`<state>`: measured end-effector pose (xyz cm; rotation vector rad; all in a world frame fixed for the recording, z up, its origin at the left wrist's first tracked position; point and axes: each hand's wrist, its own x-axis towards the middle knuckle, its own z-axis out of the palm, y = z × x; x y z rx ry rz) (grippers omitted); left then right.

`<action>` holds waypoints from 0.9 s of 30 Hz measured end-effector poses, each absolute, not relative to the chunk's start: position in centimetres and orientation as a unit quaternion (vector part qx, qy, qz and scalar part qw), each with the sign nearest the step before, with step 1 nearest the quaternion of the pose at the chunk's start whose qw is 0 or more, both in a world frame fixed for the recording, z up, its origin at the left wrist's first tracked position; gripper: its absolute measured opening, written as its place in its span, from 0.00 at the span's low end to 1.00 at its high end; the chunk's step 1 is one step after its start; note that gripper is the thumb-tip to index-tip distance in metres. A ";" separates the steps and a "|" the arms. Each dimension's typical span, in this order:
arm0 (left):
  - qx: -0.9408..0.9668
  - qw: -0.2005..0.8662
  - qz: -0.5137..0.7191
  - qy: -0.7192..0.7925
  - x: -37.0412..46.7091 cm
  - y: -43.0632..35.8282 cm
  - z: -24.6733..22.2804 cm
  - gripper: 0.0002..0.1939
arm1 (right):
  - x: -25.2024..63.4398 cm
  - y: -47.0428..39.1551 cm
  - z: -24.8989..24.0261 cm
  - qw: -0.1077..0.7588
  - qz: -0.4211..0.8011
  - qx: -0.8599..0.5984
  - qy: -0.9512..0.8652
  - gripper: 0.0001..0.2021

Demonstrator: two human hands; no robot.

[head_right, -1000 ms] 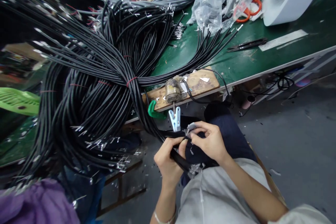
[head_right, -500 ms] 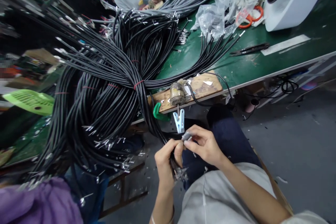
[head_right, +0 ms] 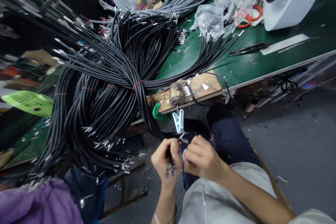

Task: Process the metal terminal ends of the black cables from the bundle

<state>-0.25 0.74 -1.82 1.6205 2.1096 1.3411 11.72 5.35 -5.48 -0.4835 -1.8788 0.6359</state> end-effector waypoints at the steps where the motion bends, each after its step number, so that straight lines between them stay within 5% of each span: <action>1: 0.541 0.085 0.450 0.705 -0.3 0.8 -1.8 0.09 | 12.0 5.2 -5.6 0.526 0.301 -0.216 -0.766 0.05; 7: 0.583 0.119 0.426 0.681 -0.6 0.6 -1.8 0.09 | 11.6 6.1 -5.3 0.486 0.524 -0.316 -0.624 0.08; 13: 0.693 0.260 0.315 0.594 -3.3 0.9 0.2 0.10 | 13.0 8.0 -3.8 0.407 0.433 -0.173 -0.786 0.14; 17: 0.712 0.406 0.346 0.456 -4.5 1.4 1.3 0.12 | 13.3 8.1 -4.1 0.272 0.715 -0.058 -0.642 0.18; 21: 0.659 0.357 0.437 0.498 -3.5 1.5 0.6 0.16 | 11.8 8.0 -5.2 0.194 0.890 -0.131 -0.391 0.21; 27: 0.608 0.320 0.463 0.561 -2.4 1.2 -0.4 0.16 | 11.9 12.1 -4.1 0.288 0.813 -0.300 -0.407 0.17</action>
